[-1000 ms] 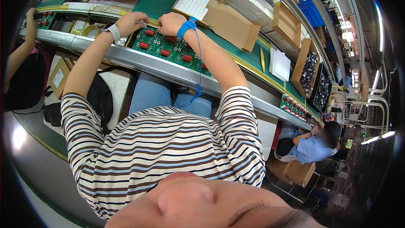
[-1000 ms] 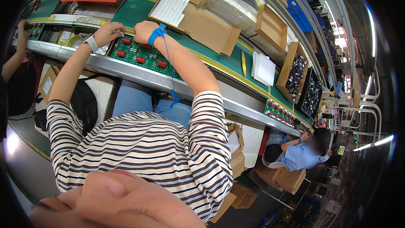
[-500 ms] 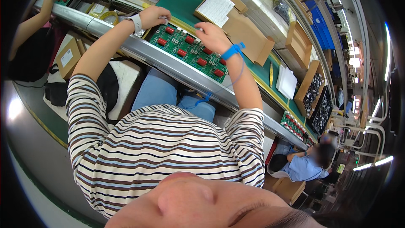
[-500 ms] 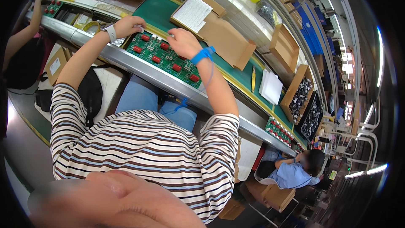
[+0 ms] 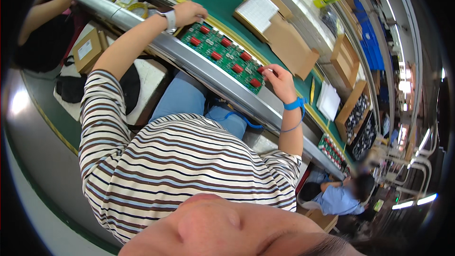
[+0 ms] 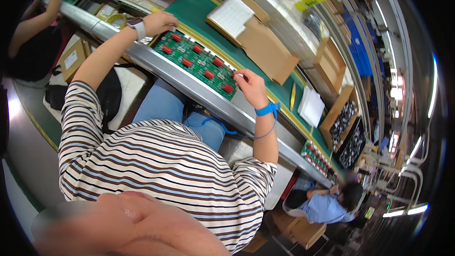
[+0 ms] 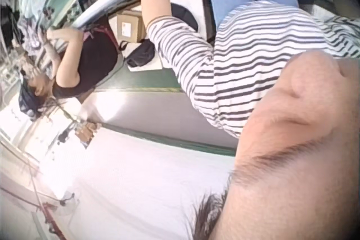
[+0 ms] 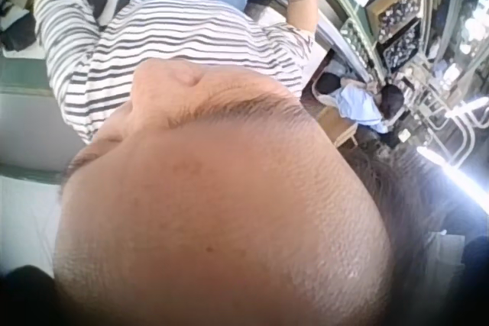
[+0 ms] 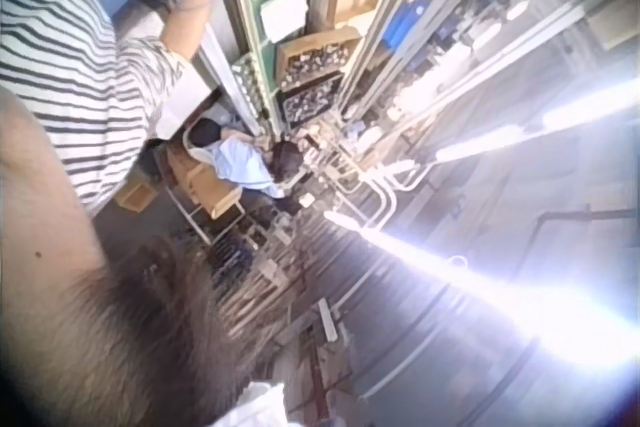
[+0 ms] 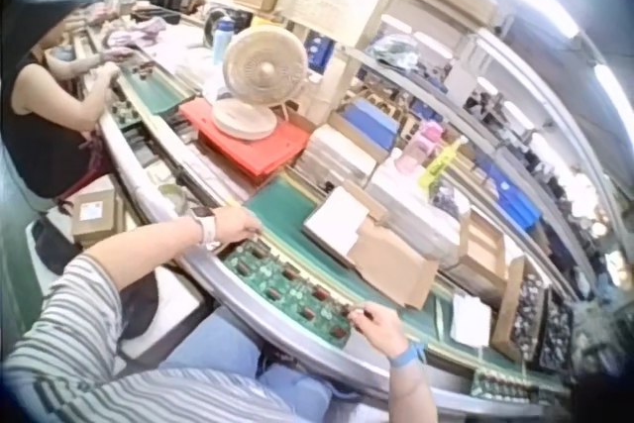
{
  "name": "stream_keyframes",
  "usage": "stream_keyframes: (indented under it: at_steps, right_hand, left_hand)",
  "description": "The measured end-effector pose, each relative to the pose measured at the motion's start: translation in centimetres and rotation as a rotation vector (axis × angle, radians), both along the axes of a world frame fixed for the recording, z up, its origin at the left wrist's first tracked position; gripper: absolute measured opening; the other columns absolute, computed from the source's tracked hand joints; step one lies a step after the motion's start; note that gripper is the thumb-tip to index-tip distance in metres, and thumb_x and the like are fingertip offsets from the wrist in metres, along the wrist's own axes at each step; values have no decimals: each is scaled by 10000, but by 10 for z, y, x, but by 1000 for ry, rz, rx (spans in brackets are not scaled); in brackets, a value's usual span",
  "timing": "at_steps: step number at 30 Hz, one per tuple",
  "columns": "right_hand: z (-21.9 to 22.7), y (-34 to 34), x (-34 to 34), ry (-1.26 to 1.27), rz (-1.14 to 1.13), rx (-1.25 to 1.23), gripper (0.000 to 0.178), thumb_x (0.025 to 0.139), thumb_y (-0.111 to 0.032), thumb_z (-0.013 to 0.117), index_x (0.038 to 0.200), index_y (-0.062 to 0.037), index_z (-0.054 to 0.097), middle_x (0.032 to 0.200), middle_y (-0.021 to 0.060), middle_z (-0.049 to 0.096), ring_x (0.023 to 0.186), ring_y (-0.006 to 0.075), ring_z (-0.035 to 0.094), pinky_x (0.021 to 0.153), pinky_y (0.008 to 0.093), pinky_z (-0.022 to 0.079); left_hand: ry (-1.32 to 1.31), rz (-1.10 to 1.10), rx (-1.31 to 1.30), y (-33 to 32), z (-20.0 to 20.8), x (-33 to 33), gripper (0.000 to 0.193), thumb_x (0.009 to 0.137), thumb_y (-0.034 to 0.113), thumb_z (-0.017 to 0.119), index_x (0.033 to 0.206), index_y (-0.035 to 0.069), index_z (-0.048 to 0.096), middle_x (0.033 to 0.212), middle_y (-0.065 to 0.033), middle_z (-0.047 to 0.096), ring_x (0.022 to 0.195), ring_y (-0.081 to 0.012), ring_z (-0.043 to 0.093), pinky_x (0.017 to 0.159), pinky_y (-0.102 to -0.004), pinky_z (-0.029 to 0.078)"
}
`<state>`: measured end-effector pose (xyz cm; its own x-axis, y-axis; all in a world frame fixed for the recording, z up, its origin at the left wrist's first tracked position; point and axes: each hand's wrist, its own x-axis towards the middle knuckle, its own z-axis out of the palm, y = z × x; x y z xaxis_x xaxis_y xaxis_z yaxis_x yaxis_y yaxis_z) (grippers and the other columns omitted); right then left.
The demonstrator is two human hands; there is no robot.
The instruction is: The worker is assembling electronic components onto a printed circuit board on an industrial assembly line.
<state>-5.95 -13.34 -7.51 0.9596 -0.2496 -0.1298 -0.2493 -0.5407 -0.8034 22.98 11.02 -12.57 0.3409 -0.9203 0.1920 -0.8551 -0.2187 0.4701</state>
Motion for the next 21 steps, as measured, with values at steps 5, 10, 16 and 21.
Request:
stream_keyframes:
  at_steps: [5, 10, 16, 21]
  right_hand:
    - [-3, 30, -18, -210, 160, -394, 127, 811, -112, 568, 896, -27, 609, 796, 93, 608, 718, 201, 565, 639, 299, 442]
    - [-14, 72, 8, -509, 344, -420, 142, 803, -105, 544, 932, -60, 583, 795, 83, 594, 797, 269, 539, 686, 345, 440]
    - [-23, 92, 72, -429, 312, -600, 88, 807, -136, 531, 834, -55, 547, 780, 108, 600, 767, 299, 530, 686, 394, 427]
    - [-42, 95, 82, -318, 320, -621, 175, 801, -220, 527, 779, -47, 537, 670, 120, 596, 742, 288, 540, 662, 415, 408]
  left_hand:
    - [6, -20, 0, -2, 0, 7, 128, 781, 105, 584, 892, 42, 577, 826, -109, 597, 777, -283, 576, 699, -363, 456]
    - [22, 23, 28, -7, 6, 4, 141, 769, 103, 599, 891, 33, 591, 786, -117, 600, 741, -289, 567, 674, -352, 449]
    - [56, 21, 54, -9, 7, 5, 143, 767, 97, 601, 894, 31, 592, 801, -121, 610, 743, -293, 573, 675, -357, 454]
    - [41, -17, 15, -8, 10, 3, 140, 762, 85, 603, 891, 32, 592, 811, -121, 612, 748, -295, 575, 681, -358, 458]
